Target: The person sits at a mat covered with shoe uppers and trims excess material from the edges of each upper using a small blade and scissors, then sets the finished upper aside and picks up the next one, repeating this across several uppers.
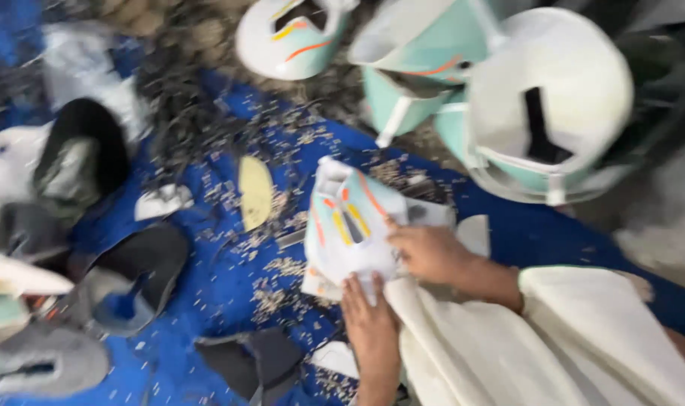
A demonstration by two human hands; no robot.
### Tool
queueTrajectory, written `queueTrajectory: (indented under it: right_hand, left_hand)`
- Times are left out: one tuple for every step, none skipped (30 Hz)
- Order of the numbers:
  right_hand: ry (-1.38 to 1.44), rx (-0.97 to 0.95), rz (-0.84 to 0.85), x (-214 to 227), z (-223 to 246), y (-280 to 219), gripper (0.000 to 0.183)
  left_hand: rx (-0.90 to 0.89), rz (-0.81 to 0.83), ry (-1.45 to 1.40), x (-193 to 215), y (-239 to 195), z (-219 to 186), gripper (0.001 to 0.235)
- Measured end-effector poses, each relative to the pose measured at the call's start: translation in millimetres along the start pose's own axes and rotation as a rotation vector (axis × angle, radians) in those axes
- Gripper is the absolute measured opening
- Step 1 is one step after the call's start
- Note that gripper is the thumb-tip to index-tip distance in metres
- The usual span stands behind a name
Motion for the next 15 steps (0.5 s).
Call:
queueTrajectory:
  right_hand:
    - [0.083, -0.106, 0.018, 9.8, 6.6, 16.5, 0.042]
    - [0.15, -0.218, 0.044, 21.9, 8.3, 29.4, 0.034]
    - [0.152, -0.193, 0.06, 23.3, 14.0, 49.4, 0.034]
    - [0.319, -0.275, 0.122, 23.5, 10.5, 60.9, 0.029]
    - [0.487, -0.357, 0.184, 24.4, 5.0, 71.6, 0.024]
    - [0.495, -0.375, 0.173, 18.8, 5.1, 74.5, 0.024]
    - [0.747, -0.308, 0.232, 12.8, 11.7, 77.5, 0.021]
    - [0.99, -0.214, 0.292, 9.5, 20.1, 86.1, 0.019]
    - [0.99, -0.211, 0.283, 10.0, 20.2, 91.6, 0.019]
    - [1.072, -0.189, 0.394, 3.9, 26.5, 94.0, 0.017]
    - [1.151, -0.167, 0.506, -2.7, 33.9, 95.7, 0.015]
    - [1.155, -0.161, 0.522, -10.9, 31.6, 98.2, 0.015]
    - [1.097, -0.194, 0.549, -21.8, 28.1, 100.0, 0.013]
    - [1.038, -0.222, 0.573, -31.9, 25.5, 103.6, 0.01]
    - [1.042, -0.21, 0.585, -43.5, 25.9, 102.0, 0.01]
  left_hand:
    - [0.026, 0.04, -0.026, 11.3, -0.4, 3.5, 0.062]
    - [0.053, 0.075, -0.068, 19.3, 0.6, 1.7, 0.063]
    - [0.08, 0.069, -0.057, 22.4, -12.0, 5.7, 0.063]
    - [0.106, 0.062, -0.149, 24.2, -25.3, 7.4, 0.061]
    - [0.132, 0.055, -0.241, 25.2, -37.0, 6.9, 0.059]
    - [0.115, 0.069, -0.245, 5.1, -74.7, 9.8, 0.059]
    - [0.219, 0.079, -0.213, -13.3, -115.5, 20.5, 0.07]
    - [0.332, 0.071, -0.174, -33.5, -154.3, 32.2, 0.082]
    - [0.324, 0.067, -0.172, -108.1, -191.4, 38.2, 0.082]
    - [0.564, 0.112, -0.095, -169.9, -255.3, 47.3, 0.098]
    - [0.803, 0.143, -0.004, -215.0, -329.6, 53.6, 0.114]
    - [0.818, 0.143, 0.003, -208.0, -332.0, 47.4, 0.114]
    - [0.891, 0.132, -0.142, -205.9, -337.6, 41.7, 0.126]
    - [0.954, 0.117, -0.283, -204.3, -340.7, 38.3, 0.138]
    - [0.966, 0.11, -0.273, -190.2, -358.8, 59.4, 0.138]
Point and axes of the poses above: each hand's wrist, its own y-axis towards the middle knuckle, its own x-axis out of the back of the hand, z = x × y, the point moved 6 cm from there along y, towards the middle knuckle, and after that the axes turned 14 degrees about -x, right-handed, at the moved point
